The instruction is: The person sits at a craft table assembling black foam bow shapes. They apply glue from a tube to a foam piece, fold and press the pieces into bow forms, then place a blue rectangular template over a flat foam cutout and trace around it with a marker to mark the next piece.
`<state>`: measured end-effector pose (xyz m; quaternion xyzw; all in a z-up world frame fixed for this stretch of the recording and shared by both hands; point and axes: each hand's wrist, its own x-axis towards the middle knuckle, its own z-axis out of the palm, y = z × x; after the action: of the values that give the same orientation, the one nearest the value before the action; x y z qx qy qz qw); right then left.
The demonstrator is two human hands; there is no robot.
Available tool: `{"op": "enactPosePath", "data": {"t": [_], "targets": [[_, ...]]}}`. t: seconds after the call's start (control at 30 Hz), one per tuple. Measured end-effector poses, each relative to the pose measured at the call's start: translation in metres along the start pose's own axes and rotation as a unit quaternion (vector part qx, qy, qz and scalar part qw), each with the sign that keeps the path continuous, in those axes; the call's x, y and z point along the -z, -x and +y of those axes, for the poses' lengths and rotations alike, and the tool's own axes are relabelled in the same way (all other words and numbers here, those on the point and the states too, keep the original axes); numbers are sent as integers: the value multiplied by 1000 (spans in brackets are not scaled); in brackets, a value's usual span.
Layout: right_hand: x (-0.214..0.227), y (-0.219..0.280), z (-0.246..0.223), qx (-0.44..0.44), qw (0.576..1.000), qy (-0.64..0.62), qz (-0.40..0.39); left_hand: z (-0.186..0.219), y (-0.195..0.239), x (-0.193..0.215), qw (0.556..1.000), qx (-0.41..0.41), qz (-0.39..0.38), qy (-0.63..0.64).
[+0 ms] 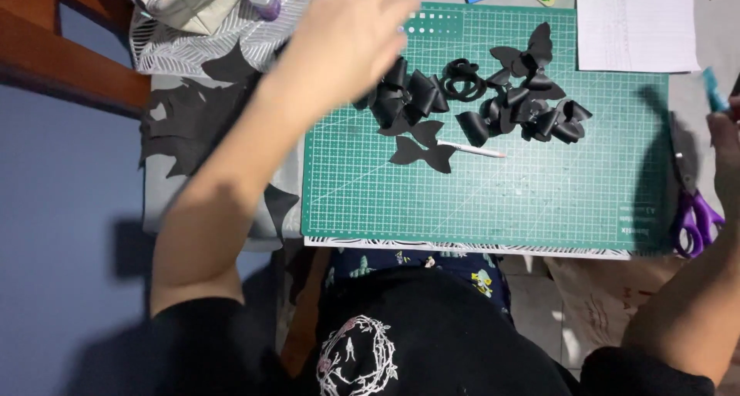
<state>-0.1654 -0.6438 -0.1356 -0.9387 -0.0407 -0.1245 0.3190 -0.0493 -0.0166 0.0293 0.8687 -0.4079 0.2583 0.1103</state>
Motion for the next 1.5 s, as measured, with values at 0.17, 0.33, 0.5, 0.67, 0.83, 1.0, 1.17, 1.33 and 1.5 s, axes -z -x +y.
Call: {"op": "enactPosePath", "data": {"t": [0.17,0.33,0.5,0.67,0.83,1.0,1.17,1.33,1.5], "targets": [[-11,20,-211,78,996,-47,-15,93,39,9,995,-22,-94,5],[-101,72,-290,-28,931,-364,-19,188,73,-16,944,94,-71,310],[-122,70,-308,29,940,-332,-71,220,119,-57,923,191,-35,333],[-99,17,-325,151,986,29,-71,214,138,-19,897,251,-34,362],[-129,10,-303,215,925,314,3,209,149,-6,881,311,-6,356],[-53,39,-255,83,955,281,42,203,155,-10,908,311,21,280],[-23,66,-137,-3,921,349,172,205,153,-19,918,285,34,272],[-53,60,-190,79,992,37,90,219,134,-41,898,253,49,357],[-103,64,-337,73,960,-255,-86,227,117,-49,892,219,41,394]]}}
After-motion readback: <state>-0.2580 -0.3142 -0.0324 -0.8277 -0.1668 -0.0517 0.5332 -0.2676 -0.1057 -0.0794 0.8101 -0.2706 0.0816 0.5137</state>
